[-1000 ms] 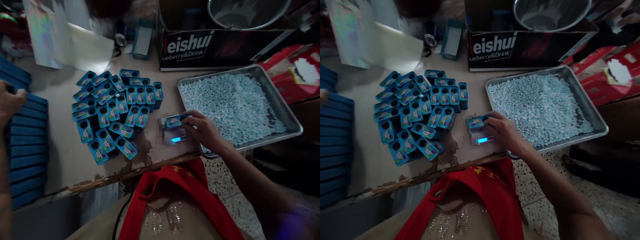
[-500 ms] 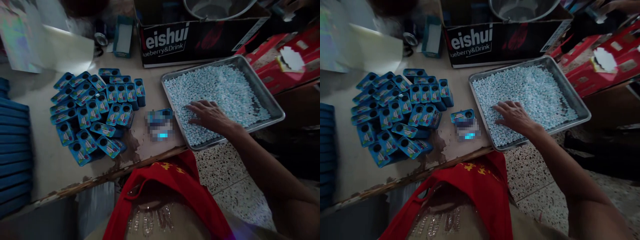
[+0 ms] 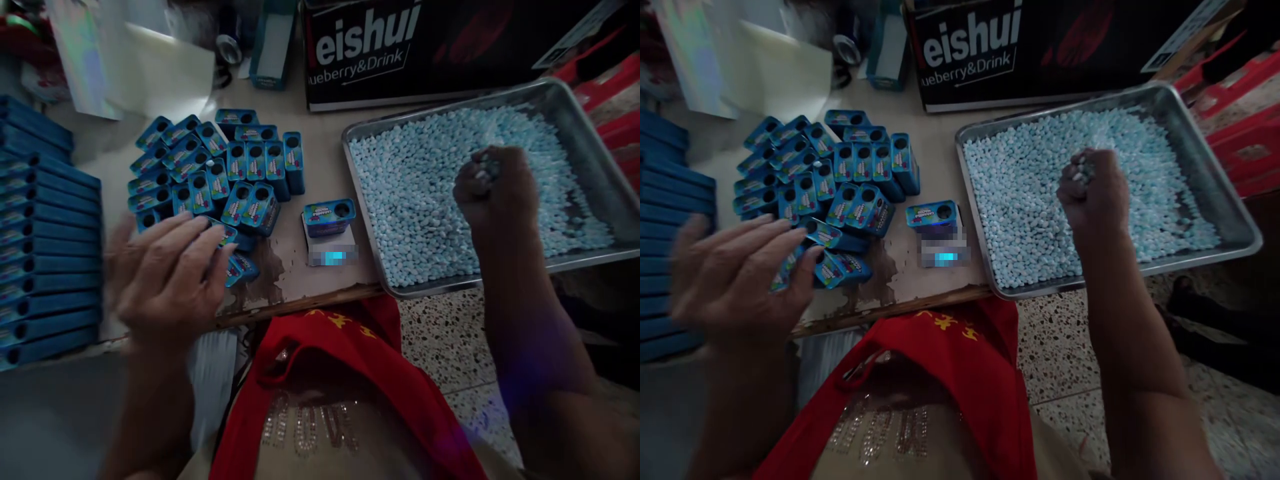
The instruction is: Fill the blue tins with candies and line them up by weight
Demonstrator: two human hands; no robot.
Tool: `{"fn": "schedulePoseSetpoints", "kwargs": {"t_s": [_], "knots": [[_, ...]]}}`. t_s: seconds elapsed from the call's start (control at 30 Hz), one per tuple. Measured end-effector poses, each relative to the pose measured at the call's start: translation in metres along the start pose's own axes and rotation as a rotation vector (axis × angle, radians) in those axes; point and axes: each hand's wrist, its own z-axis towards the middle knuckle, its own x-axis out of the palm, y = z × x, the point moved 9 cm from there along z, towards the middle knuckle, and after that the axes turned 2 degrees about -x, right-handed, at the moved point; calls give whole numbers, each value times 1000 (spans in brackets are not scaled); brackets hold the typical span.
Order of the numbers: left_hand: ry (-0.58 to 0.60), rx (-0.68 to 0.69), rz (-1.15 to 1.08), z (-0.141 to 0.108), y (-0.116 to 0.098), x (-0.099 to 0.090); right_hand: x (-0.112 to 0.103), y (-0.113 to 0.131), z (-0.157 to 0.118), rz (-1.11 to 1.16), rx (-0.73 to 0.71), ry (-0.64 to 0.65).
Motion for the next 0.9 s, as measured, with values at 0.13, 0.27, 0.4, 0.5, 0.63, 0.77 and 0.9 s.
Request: {"fn": "schedulePoseSetpoints", "kwargs": {"t_s": [0.13,0.27,0.4,0.5,0.63,0.77,0.9], "knots": [[88,81,-41,10,-40,51,12,-15,-20,268,293,5],[199,-83,-106,4,-32,86,35,-6,-45,302,418,116],[199,-101,-162,-8,-33,98,55,2,-54,218,473,338],[194,-209,-286,-14,-30,115,67,13,-50,200,452,446],[211,-440,-585,-20,-18,163,78,27,-38,346,512,410],[249,-464,-669,-2,-24,198,81,40,-25,341,348,306],[262,-345,-612,31,-50,199,85,60,-18,273,20,205]]}}
